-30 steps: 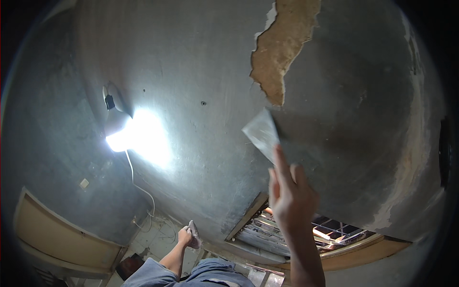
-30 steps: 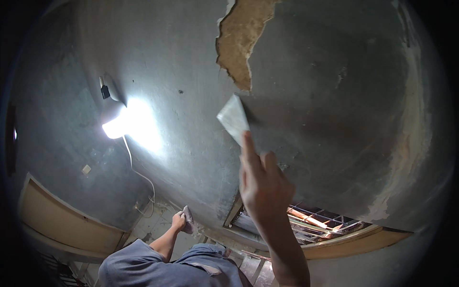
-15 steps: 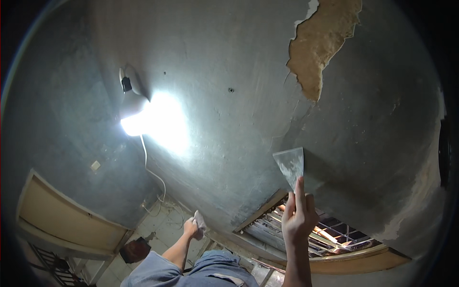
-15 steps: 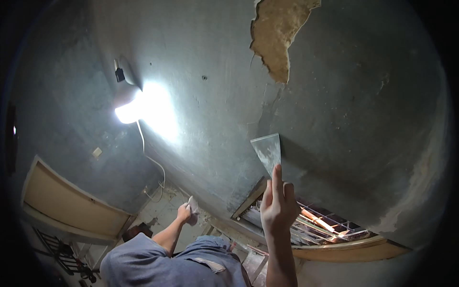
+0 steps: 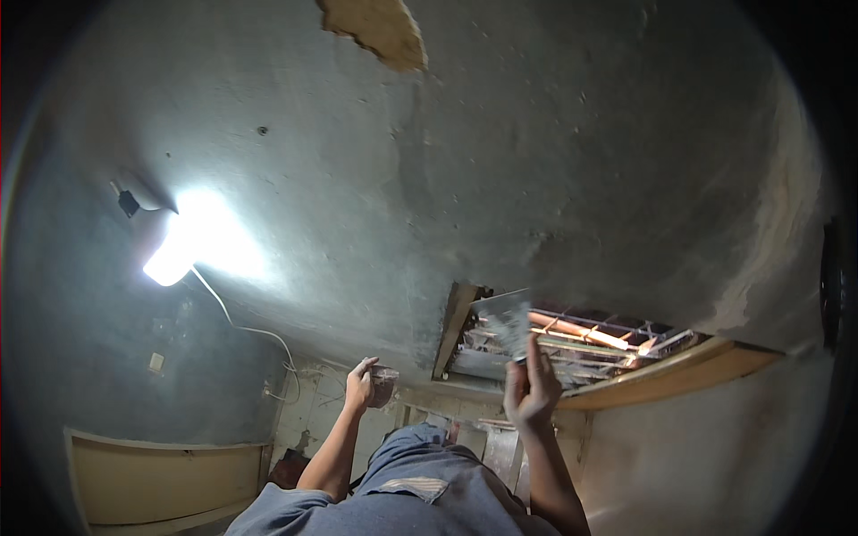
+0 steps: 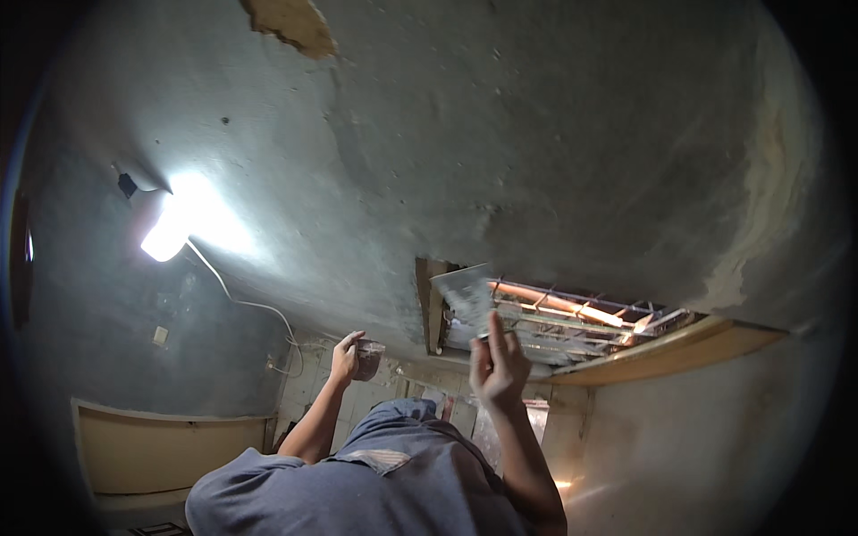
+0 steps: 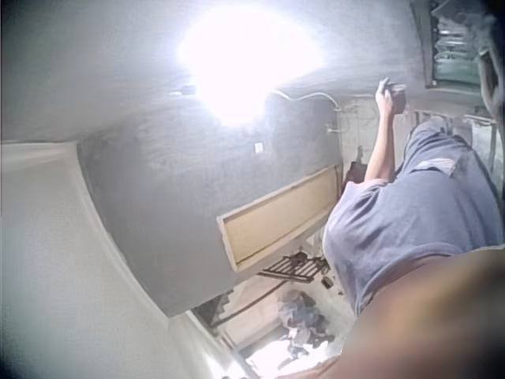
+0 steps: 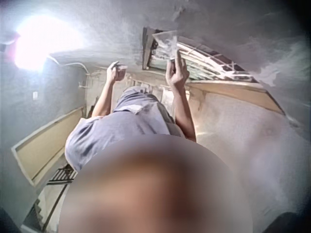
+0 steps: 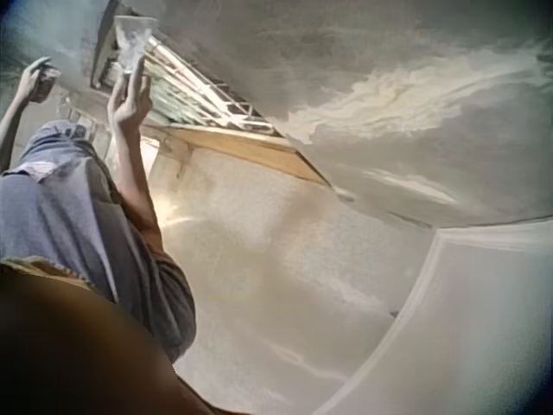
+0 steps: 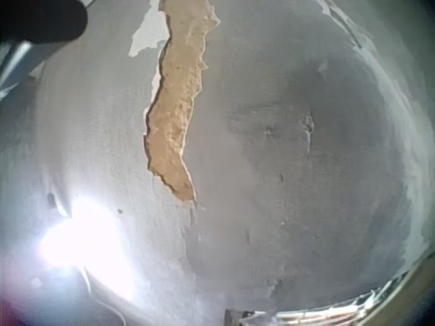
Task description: Scraping and sanding damaged sections of a wall and ceiling to prepare for repair.
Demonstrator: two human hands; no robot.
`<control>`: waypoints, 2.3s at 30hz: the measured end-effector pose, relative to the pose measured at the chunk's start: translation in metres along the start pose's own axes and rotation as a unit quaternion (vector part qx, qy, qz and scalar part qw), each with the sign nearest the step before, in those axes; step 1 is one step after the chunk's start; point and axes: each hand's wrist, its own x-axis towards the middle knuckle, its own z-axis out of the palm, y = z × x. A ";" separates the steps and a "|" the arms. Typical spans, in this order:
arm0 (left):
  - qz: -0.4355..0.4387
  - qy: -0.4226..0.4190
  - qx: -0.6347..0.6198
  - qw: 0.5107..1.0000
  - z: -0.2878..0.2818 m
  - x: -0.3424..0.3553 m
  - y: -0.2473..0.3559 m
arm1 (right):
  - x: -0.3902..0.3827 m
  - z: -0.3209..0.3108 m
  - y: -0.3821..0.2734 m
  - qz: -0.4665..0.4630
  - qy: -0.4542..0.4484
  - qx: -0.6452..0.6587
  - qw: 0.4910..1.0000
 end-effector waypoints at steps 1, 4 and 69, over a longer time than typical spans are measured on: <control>-0.027 -0.007 -0.002 1.000 0.000 0.001 -0.007 | -0.001 -0.004 0.004 0.010 0.039 -0.013 0.999; -0.033 -0.017 0.012 0.999 0.008 0.005 -0.008 | 0.026 -0.010 0.007 -0.003 0.078 -0.022 0.997; -0.114 -0.491 0.185 0.843 0.339 -0.064 -0.129 | -0.492 -0.025 0.217 0.718 0.098 -0.444 0.526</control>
